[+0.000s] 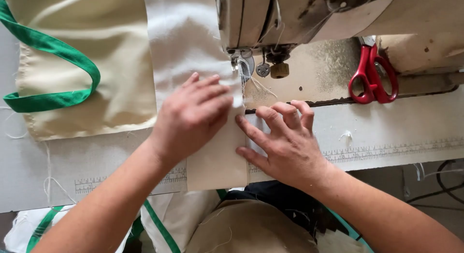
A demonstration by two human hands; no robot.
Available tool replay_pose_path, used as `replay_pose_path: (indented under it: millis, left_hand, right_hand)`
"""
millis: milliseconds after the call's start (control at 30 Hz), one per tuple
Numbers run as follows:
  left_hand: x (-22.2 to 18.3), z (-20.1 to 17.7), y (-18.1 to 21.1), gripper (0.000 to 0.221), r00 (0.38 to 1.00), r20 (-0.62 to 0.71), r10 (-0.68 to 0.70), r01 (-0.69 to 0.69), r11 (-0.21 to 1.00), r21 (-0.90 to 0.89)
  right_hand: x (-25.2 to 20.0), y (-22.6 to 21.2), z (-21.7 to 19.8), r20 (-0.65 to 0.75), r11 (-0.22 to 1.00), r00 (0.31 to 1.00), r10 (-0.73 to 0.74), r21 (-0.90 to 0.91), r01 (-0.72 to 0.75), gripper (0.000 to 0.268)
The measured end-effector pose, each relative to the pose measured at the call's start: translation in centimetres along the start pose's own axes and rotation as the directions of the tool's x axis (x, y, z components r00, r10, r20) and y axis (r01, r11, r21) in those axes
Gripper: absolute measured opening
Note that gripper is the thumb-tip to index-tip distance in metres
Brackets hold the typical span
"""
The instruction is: Sewing fabric bag components together using an industrial sewing machine and trimming excess threads with scissors.
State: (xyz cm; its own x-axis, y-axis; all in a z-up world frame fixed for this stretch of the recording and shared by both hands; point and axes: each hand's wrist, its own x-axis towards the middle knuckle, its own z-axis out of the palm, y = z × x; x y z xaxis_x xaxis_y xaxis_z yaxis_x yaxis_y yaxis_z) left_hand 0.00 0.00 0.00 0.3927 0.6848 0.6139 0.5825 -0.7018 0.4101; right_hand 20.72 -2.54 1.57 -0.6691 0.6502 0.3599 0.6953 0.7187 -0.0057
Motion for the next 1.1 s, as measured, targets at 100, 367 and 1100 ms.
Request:
replay_pose_path:
  millis: [100,367,1100]
  left_hand:
    - [-0.5,-0.1,0.4,0.014,0.979,0.129,0.159,-0.184,0.959,0.214]
    - [-0.3,-0.1,0.4,0.013,0.963,0.162,0.217,-0.253,0.933,0.254]
    - [0.7,0.1,-1.4,0.031,0.959,0.283,0.019,-0.061,0.988,0.14]
  right_hand:
    - [0.2,0.0,-0.2,-0.008,0.999,1.0,-0.018,-0.031,0.017,0.042]
    - [0.7,0.4,0.0,-0.007,0.997,0.997,-0.082,-0.01,0.082,0.041]
    - [1.4,1.6,0.9,0.06,0.99,0.998,-0.016,0.138,0.007,0.047]
